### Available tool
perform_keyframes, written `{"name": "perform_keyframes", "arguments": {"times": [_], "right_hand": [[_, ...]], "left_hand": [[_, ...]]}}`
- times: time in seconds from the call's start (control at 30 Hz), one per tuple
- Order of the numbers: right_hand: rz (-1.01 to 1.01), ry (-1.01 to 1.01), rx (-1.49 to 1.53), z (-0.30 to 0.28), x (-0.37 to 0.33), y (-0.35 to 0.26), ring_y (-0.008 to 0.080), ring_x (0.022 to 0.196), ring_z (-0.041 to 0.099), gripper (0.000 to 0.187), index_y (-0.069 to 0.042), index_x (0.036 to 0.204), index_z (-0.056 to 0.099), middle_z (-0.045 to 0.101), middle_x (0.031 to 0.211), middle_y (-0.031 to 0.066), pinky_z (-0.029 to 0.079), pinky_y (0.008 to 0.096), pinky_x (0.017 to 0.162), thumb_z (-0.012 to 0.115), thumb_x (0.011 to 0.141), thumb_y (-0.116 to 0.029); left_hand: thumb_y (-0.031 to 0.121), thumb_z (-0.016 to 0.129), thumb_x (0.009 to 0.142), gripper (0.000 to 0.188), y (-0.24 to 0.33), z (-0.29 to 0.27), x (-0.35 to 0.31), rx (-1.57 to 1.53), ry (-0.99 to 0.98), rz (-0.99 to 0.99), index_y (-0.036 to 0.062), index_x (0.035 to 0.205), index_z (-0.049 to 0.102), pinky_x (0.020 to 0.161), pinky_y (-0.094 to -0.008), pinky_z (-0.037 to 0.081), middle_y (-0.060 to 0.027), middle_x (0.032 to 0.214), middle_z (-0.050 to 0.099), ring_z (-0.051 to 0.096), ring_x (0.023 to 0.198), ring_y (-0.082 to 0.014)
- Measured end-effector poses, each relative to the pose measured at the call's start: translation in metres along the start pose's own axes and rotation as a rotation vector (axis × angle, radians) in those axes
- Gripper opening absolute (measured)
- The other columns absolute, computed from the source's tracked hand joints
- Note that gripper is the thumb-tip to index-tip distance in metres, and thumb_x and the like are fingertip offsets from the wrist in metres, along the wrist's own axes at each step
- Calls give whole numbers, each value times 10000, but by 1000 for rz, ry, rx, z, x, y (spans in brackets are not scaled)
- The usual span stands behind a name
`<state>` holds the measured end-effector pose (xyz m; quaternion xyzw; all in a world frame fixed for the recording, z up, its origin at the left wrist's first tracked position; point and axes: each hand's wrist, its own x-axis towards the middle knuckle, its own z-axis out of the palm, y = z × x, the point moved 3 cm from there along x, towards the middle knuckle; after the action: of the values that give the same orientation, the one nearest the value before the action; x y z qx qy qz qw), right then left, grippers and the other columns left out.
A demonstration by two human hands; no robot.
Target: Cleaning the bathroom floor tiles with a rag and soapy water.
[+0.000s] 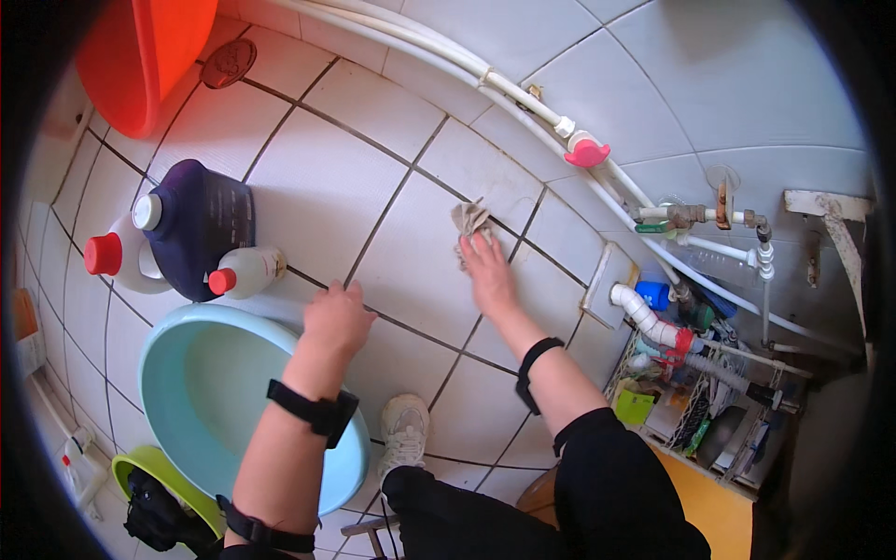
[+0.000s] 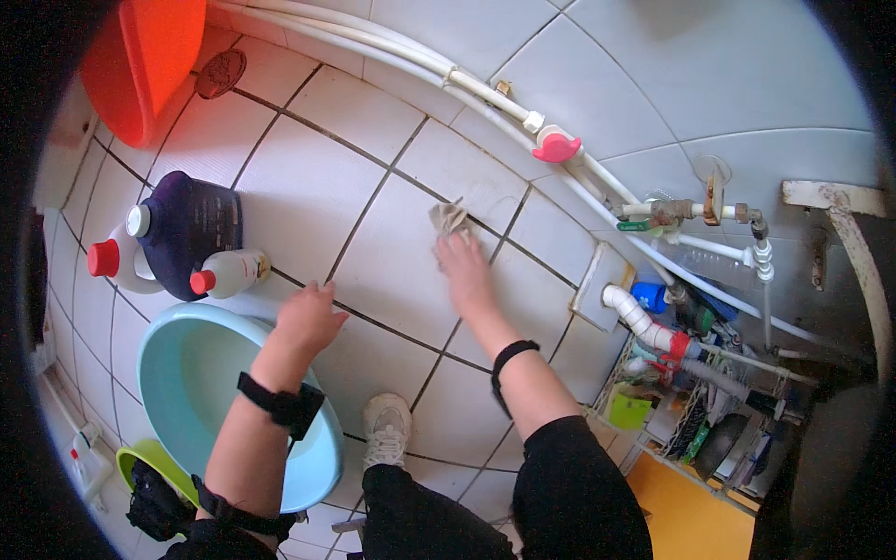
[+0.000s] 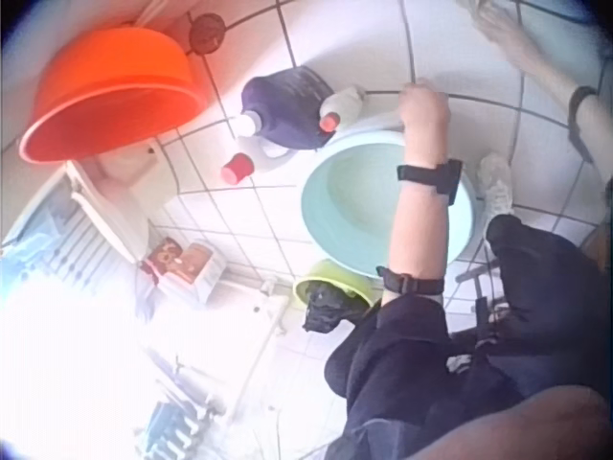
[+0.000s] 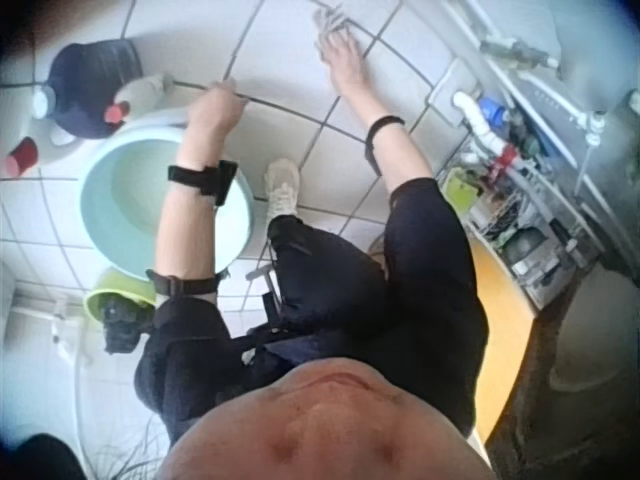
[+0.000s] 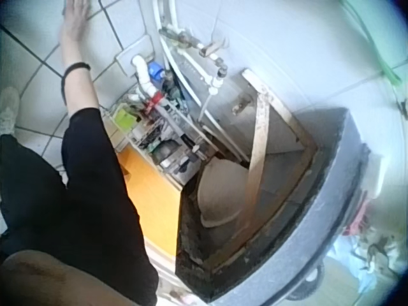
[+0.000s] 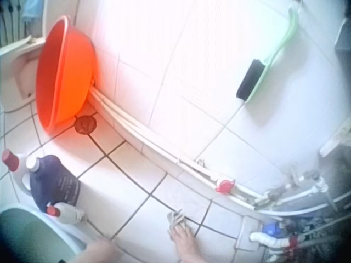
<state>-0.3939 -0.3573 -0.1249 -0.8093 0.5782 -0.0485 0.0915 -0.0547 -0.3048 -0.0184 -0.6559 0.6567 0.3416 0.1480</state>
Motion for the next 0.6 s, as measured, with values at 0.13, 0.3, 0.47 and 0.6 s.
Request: {"name": "perform_keyframes", "arguments": {"times": [0.13,0.3,0.47,0.6], "right_hand": [[257,62,-86,-16,59,96,462,1491,467,494,-59,1581,536,483,1633,234,346,523,1288,521,1092,-127],[701,45,-18,-10,113,69,472,1563,371,500,-122,1621,503,391,1724,201,292,517,1327,491,1124,-175],[-67,14,65,-2,90,23,420,1506,473,496,-98,1572,561,546,1598,200,391,483,1274,531,1077,-109],[571,117,61,-32,123,118,406,1544,424,475,-78,1569,555,485,1656,174,342,454,1309,510,1099,-130]], "left_hand": [[449,763,979,801,33,25,39,70,-126,-37,142,1644,439,1176,-639,426,-254,1687,391,473,1491,-471],[290,625,1031,773,51,57,71,9,-244,-96,183,1732,317,1264,-670,287,-313,1798,141,275,1613,-535],[202,498,1035,749,38,47,69,12,-274,-227,222,1750,278,1293,-653,237,-330,1802,71,219,1622,-574],[297,590,1035,803,55,65,79,56,-179,-75,285,1758,240,1294,-655,243,-354,1793,15,182,1627,-584]]}}
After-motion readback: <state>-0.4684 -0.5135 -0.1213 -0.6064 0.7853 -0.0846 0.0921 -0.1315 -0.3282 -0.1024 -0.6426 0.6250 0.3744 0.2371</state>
